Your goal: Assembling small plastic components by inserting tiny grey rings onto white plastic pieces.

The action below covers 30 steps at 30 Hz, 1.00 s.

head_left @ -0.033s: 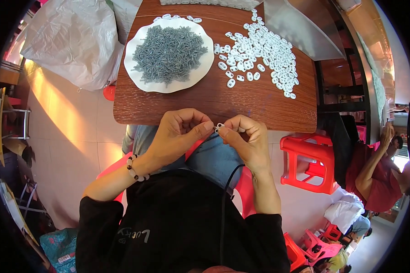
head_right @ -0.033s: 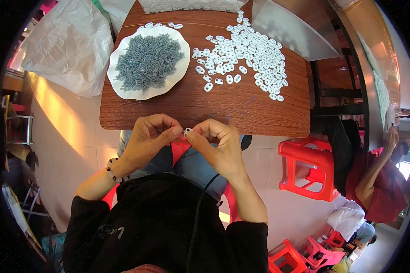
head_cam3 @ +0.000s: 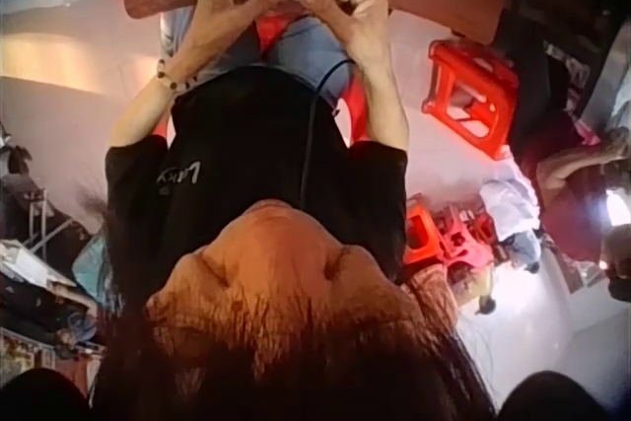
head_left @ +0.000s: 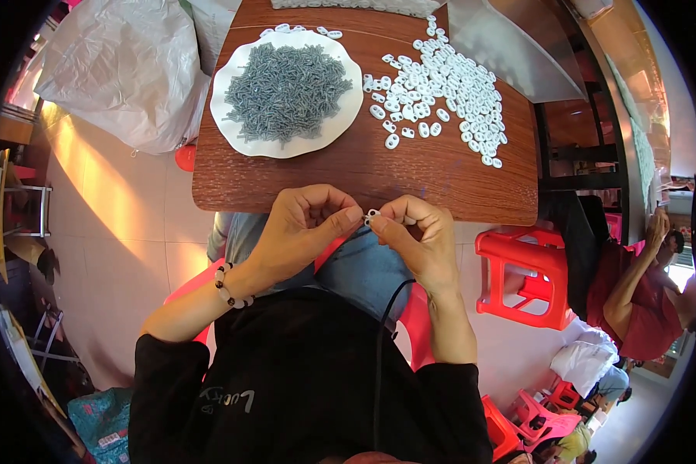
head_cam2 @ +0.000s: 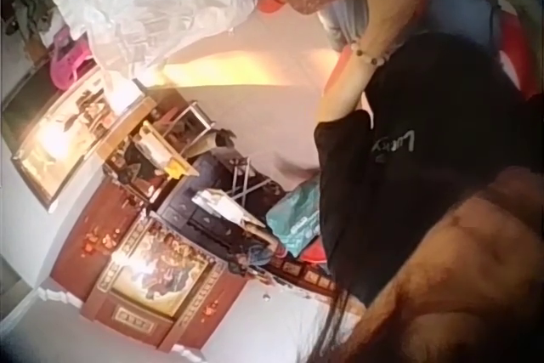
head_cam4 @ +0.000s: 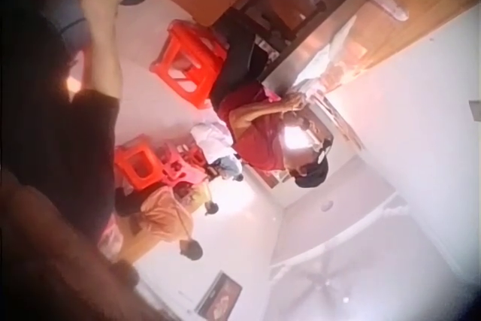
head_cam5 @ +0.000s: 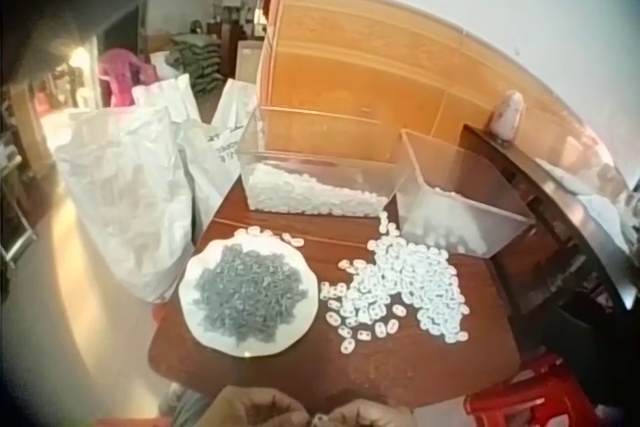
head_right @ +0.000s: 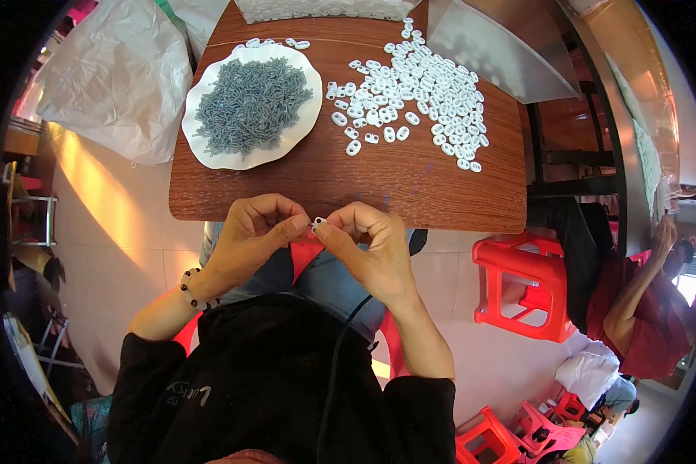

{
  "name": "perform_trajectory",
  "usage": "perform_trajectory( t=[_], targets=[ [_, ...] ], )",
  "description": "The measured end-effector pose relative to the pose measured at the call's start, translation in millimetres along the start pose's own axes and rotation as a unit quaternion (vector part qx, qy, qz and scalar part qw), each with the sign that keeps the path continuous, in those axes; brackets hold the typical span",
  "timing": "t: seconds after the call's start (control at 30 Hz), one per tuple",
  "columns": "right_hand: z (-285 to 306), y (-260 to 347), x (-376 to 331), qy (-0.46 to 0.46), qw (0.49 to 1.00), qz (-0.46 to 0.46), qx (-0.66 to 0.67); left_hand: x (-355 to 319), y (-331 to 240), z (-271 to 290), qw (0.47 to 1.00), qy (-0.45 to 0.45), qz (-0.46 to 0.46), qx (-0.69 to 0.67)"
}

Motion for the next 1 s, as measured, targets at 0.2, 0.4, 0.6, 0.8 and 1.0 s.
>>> perform_trajectory(
  t=[0.2,0.4,0.6,0.8,1.0],
  targets=[
    [-2.4,2.7,-0.1,-0.004,1.0,0.006,-0.013,-0.4,-0.8,-1.5,1.0,-0.009,-0.012,0.027],
    [-3.1,1.7,-0.3,0.005,0.999,0.001,-0.032,-1.2,-1.6,-2.1,0.996,-0.027,-0.026,0.082],
    [-6.0,-3.3,-0.2,-0.001,0.999,0.016,-0.042,-2.4,0.1,-2.0,0.997,-0.029,-0.012,0.073],
    [-6.6,-9.1,0.3,0.003,0.999,0.02,-0.049,-3.0,-1.5,-2.9,0.997,-0.031,-0.008,0.065],
    [-7.1,-8.0,0.2,-0.012,1.0,0.018,-0.001,-2.3,-6.4,-0.4,0.999,-0.026,-0.006,0.036]
  ],
)
Point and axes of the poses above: each hand's wrist, its own x-axis towards the middle knuckle, its own z-axis out of the back of the hand, y = z × x, the point moved 1 cm from there along x, towards the middle knuckle, and after that the axes turned 9 degrees about y, right-handed, at the moved point
